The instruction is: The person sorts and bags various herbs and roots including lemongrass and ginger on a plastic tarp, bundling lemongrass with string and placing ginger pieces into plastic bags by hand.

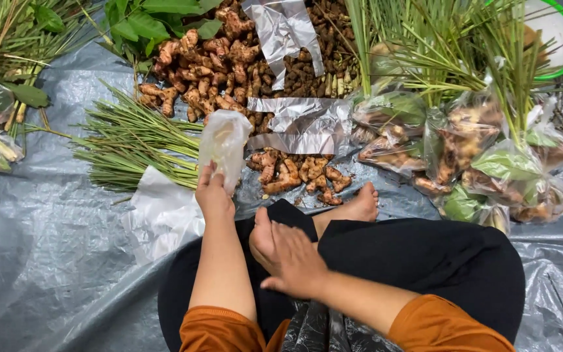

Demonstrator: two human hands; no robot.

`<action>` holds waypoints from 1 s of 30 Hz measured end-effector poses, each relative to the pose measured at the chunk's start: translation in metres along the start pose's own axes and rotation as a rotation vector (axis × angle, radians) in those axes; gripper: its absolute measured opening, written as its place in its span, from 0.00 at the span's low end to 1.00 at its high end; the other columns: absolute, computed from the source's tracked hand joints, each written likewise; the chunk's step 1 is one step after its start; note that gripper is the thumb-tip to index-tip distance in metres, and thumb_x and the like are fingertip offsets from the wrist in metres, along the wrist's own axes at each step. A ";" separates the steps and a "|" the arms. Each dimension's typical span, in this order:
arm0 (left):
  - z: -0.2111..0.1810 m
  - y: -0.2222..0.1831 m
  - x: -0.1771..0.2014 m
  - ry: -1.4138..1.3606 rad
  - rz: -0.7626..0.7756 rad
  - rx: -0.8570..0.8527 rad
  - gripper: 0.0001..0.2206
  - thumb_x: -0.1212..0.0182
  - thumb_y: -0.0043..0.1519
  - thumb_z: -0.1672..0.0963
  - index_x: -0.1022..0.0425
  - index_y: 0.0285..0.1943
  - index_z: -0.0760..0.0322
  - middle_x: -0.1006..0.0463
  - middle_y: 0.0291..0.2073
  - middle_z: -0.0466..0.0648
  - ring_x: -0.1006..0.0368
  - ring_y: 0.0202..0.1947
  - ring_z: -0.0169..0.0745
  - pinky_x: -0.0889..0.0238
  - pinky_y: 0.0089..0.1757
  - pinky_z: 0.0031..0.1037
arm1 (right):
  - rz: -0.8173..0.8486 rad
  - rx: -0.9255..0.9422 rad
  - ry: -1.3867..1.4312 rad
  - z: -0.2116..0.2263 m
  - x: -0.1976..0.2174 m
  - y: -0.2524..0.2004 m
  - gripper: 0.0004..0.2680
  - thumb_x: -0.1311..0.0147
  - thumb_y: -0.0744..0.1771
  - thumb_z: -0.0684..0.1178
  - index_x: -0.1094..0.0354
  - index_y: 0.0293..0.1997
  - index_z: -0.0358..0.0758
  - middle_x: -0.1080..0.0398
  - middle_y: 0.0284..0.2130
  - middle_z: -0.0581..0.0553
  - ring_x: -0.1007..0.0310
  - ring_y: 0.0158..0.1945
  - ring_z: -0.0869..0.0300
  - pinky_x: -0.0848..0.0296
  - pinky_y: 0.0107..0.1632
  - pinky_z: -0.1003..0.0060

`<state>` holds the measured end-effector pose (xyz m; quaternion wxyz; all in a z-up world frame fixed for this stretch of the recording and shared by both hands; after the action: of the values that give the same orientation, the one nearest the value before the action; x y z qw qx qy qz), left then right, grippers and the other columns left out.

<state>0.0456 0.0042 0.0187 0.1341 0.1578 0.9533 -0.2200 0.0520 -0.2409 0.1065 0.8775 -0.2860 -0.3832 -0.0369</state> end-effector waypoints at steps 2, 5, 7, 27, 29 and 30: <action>-0.002 0.000 0.006 -0.030 0.003 -0.001 0.22 0.50 0.60 0.65 0.29 0.66 0.70 0.25 0.59 0.47 0.27 0.43 0.34 0.37 0.31 0.16 | -0.488 0.508 -0.168 -0.034 -0.055 0.008 0.37 0.58 0.67 0.73 0.58 0.71 0.20 0.50 0.65 0.14 0.47 0.67 0.27 0.50 0.65 0.35; -0.012 -0.015 -0.004 0.089 -0.134 -0.004 0.22 0.47 0.62 0.65 0.27 0.66 0.58 0.23 0.60 0.49 0.27 0.57 0.40 0.30 0.50 0.31 | -0.320 0.319 -0.052 -0.066 0.001 0.025 0.47 0.59 0.52 0.91 0.43 0.73 0.51 0.29 0.50 0.28 0.24 0.42 0.30 0.29 0.52 0.38; -0.018 -0.019 -0.011 0.085 -0.122 0.010 0.22 0.48 0.64 0.65 0.28 0.67 0.58 0.24 0.62 0.50 0.29 0.59 0.41 0.32 0.52 0.33 | -0.546 0.159 -0.100 -0.121 0.045 0.046 0.29 0.55 0.58 0.67 0.36 0.63 0.42 0.29 0.51 0.33 0.27 0.46 0.36 0.33 0.55 0.44; -0.008 0.002 -0.018 0.060 -0.163 0.063 0.23 0.48 0.63 0.65 0.33 0.70 0.66 0.24 0.61 0.51 0.29 0.58 0.38 0.33 0.52 0.33 | -0.745 0.022 -0.545 -0.209 0.089 0.172 0.16 0.44 0.65 0.43 0.32 0.61 0.46 0.31 0.61 0.40 0.35 0.65 0.44 0.53 0.70 0.36; -0.008 0.004 -0.018 0.070 -0.146 0.106 0.23 0.48 0.64 0.65 0.36 0.71 0.67 0.25 0.63 0.53 0.30 0.61 0.40 0.34 0.54 0.35 | -1.108 0.127 -0.604 -0.219 0.102 0.176 0.04 0.49 0.65 0.49 0.28 0.34 0.58 0.28 0.27 0.51 0.27 0.37 0.55 0.39 0.57 0.50; -0.006 0.008 -0.018 0.066 -0.153 0.109 0.23 0.48 0.64 0.65 0.36 0.71 0.67 0.25 0.63 0.53 0.30 0.61 0.40 0.34 0.54 0.35 | -1.102 0.133 -0.606 -0.210 0.121 0.174 0.04 0.49 0.65 0.49 0.28 0.34 0.58 0.28 0.27 0.51 0.27 0.37 0.55 0.39 0.57 0.50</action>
<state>0.0638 0.0098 0.0268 0.0768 0.0985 0.9530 -0.2760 0.3233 -0.1881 -0.0063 0.5980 0.0106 -0.7073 -0.3768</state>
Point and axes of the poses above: each hand's wrist, its own y-axis towards the middle knuckle, its own x-axis out of the back of the hand, z = x × y, the point moved 1 cm from there along y, towards the middle knuckle
